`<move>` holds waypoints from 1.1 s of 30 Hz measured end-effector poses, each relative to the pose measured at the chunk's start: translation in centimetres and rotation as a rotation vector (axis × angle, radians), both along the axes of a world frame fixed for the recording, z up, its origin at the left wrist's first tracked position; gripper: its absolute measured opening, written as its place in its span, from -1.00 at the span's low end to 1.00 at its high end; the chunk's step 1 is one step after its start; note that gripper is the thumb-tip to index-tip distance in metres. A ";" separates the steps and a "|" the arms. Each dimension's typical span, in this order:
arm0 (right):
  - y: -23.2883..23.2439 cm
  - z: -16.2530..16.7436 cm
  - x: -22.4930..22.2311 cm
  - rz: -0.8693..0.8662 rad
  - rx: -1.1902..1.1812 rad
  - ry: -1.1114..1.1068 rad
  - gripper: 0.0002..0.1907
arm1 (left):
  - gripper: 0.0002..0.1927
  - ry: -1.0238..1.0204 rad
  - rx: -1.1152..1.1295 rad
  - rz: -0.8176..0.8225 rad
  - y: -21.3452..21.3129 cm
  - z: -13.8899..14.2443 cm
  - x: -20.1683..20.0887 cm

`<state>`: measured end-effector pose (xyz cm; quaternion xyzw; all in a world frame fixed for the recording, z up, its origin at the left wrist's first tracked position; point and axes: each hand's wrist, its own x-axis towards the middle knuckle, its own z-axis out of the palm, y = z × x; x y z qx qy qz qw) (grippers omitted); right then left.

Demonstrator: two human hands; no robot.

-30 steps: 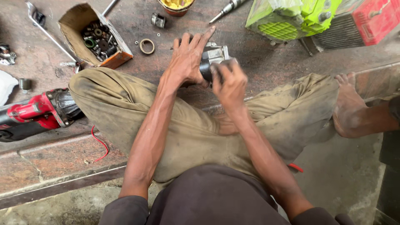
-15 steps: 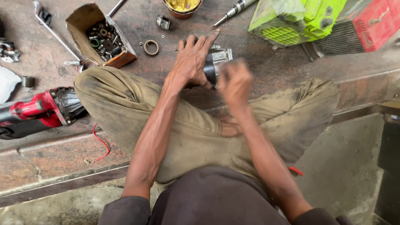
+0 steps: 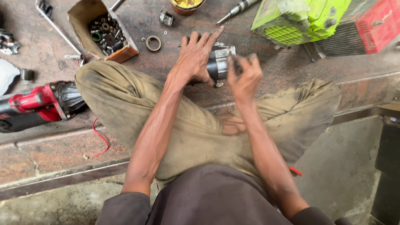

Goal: The person sits on the floor of a repair shop and works on a starter motor held on their lap, prying at its housing and manipulating its components by hand. They turn the unit over and handle small parts from a nearby box while another worker scrubs parts on the floor beside them.

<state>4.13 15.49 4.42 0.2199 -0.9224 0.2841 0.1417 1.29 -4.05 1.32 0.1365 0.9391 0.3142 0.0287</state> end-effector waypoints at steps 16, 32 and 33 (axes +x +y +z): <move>0.2 -0.8 -0.1 0.069 -0.003 0.032 -0.85 | 0.74 -0.022 0.019 -0.012 0.0 -0.2 0.1; -0.9 0.8 -3.5 0.016 0.161 0.000 -0.81 | 0.71 0.016 0.076 0.010 0.0 0.3 0.2; -1.0 0.5 -4.2 0.076 0.266 0.033 -0.78 | 0.71 -0.007 0.067 0.015 -0.1 0.1 0.4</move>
